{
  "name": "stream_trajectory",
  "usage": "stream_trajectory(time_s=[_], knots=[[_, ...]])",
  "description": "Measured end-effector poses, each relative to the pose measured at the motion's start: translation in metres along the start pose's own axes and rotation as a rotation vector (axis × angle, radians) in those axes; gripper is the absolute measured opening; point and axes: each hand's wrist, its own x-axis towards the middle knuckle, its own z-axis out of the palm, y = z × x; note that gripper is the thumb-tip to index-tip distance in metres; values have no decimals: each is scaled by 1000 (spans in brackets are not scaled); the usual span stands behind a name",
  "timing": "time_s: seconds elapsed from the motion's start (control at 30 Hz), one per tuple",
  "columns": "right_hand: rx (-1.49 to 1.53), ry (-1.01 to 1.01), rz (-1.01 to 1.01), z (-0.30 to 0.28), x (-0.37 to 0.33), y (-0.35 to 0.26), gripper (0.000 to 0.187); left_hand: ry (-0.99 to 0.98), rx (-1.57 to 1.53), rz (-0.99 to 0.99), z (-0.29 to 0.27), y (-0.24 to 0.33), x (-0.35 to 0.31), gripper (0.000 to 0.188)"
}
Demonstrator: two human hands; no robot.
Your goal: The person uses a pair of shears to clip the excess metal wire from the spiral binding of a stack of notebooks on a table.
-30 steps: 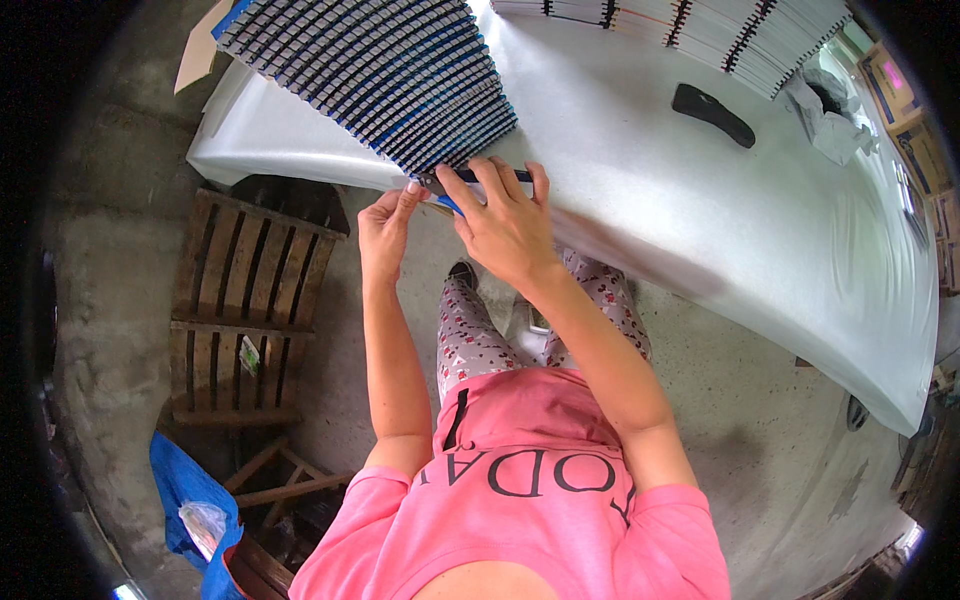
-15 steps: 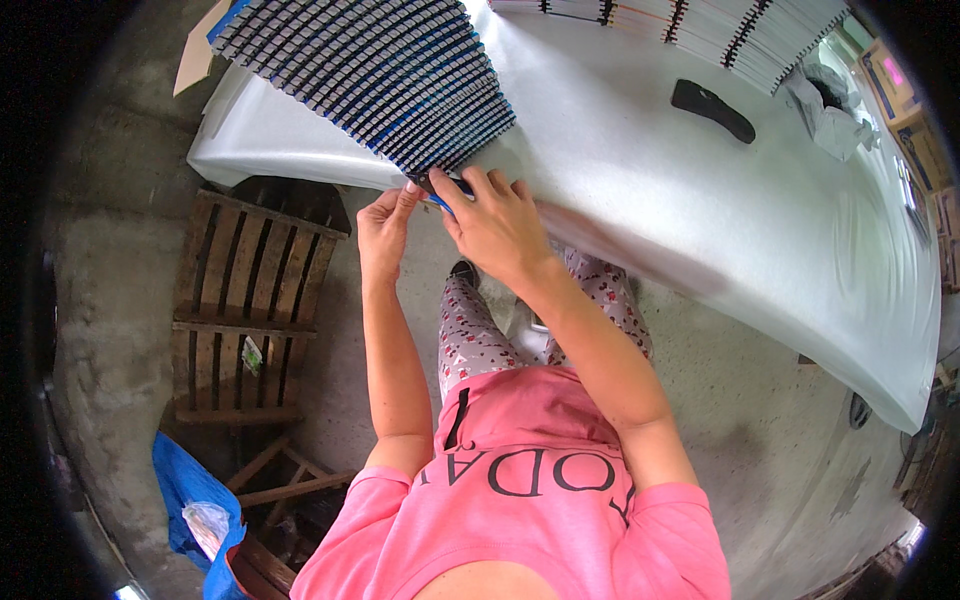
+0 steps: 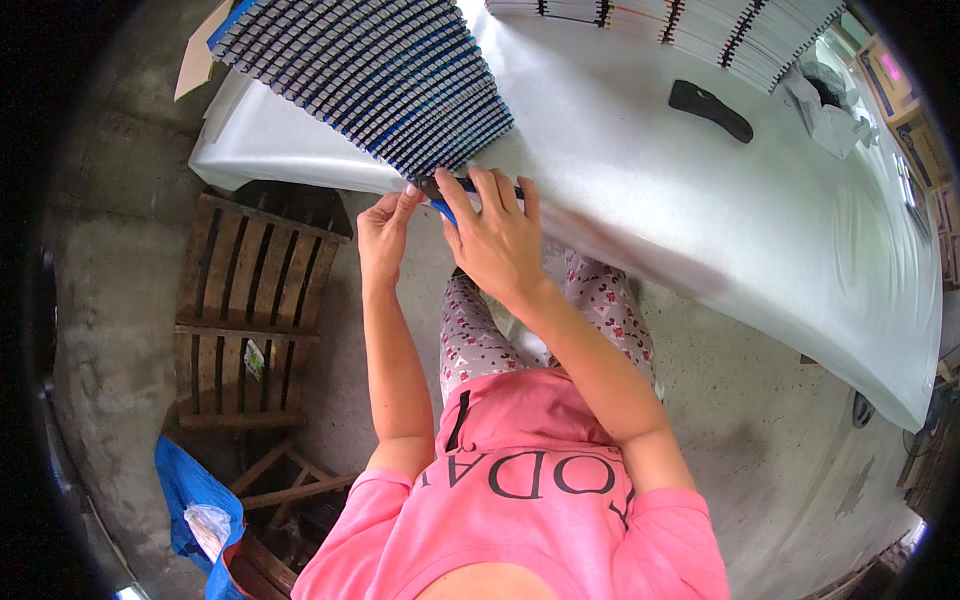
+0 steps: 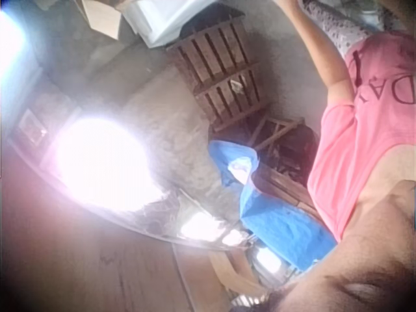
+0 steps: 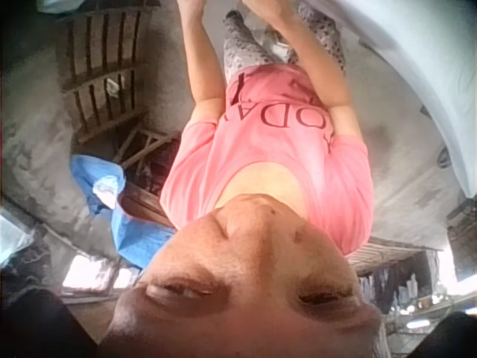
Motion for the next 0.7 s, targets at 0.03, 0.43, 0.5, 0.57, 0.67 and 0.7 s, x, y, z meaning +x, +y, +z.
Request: stream_trajectory(time_s=[0.03, 0.43, 0.5, 0.57, 0.67, 0.7], knots=[[-15, 4, -10, 1, 2, 2, 50, -2, -12, 8, 1, 1, 1, 39], [6, -6, -108, 14, 5, 13, 48, -9, -23, 8, 0, 0, 2, 37], [5, 12, -114, 14, 5, 14, 46, -12, -20, -12, 0, 1, 1, 36], [14, 11, -106, 13, 6, 13, 45, -14, -9, -33, -1, 3, 0, 36], [42, -14, -84, 11, 6, 10, 44, -12, 4, -41, -1, 4, 0, 35], [50, -17, -80, 10, 7, 9, 42, -10, 1, -29, -1, 3, 0, 35]])
